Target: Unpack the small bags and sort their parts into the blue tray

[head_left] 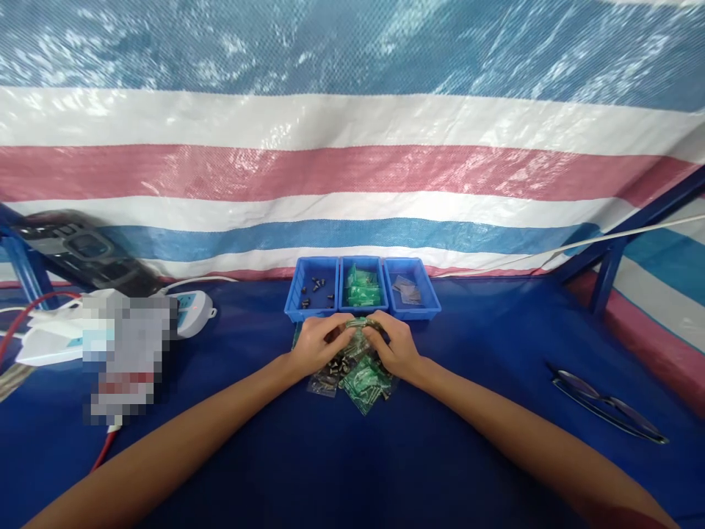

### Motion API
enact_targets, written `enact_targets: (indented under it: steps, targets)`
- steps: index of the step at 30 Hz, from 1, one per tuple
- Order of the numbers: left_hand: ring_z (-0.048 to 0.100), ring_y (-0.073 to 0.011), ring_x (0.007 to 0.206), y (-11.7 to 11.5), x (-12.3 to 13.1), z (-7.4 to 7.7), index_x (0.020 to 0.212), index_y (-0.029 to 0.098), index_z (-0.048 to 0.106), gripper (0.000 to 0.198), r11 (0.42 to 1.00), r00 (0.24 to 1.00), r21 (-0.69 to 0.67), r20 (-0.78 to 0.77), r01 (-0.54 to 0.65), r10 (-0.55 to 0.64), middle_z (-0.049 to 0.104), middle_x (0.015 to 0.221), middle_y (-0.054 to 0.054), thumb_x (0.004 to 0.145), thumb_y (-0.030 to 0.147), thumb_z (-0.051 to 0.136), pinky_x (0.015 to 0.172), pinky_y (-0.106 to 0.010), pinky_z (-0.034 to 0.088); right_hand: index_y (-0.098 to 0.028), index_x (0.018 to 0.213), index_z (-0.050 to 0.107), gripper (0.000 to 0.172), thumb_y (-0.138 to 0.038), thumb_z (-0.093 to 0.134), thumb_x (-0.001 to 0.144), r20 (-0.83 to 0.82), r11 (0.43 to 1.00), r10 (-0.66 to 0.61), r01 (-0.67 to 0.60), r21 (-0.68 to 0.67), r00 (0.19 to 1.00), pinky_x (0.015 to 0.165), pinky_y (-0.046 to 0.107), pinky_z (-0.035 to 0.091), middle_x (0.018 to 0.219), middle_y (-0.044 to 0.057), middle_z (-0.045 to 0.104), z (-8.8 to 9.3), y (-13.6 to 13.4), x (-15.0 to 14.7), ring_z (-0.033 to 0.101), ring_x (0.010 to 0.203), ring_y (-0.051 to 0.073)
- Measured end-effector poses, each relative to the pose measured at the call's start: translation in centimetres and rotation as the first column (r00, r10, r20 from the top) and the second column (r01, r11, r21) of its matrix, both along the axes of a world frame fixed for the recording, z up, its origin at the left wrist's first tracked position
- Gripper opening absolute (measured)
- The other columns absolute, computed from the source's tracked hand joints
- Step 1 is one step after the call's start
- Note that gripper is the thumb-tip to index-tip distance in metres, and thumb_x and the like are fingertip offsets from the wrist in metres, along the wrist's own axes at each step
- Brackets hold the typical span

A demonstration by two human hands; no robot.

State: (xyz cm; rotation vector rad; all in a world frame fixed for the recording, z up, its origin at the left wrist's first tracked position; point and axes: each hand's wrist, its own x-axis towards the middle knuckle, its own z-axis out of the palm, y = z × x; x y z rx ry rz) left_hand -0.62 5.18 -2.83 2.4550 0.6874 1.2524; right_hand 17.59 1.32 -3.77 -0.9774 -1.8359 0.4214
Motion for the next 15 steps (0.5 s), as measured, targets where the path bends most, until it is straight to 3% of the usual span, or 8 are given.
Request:
enact_targets:
  steps: [7,15]
  targets:
    - [0.048,-0.0073,0.045,-0.24,-0.13,-0.05,0.099,0.014,0.060,0.019,0.998,0.997,0.002,-0.040,-0.060,0.060,0.053,0.054,0.004,0.089,0.027,0.051,0.048,-0.018,0.038,-0.016,0.088,0.055,0.021,-0.031,0.040,0.093,-0.035,1.000,-0.007,0.008,0.030,0.999,0.069,0.027,0.043,0.079,0.005,0.058,0.01,-0.08,-0.27,0.055,0.073,0.016]
    - [0.051,-0.0090,0.049,-0.49,-0.25,-0.02,0.100,0.015,0.060,0.027,0.991,0.992,-0.070,-0.064,-0.116,0.111,0.056,0.056,0.002,0.090,0.035,0.047,0.051,-0.019,0.041,-0.017,0.085,0.056,0.023,-0.031,0.039,0.092,-0.071,0.999,-0.005,0.008,0.035,0.997,0.063,0.025,0.042,0.075,0.003,0.056,-0.05,-0.11,-0.62,0.053,0.066,0.014]
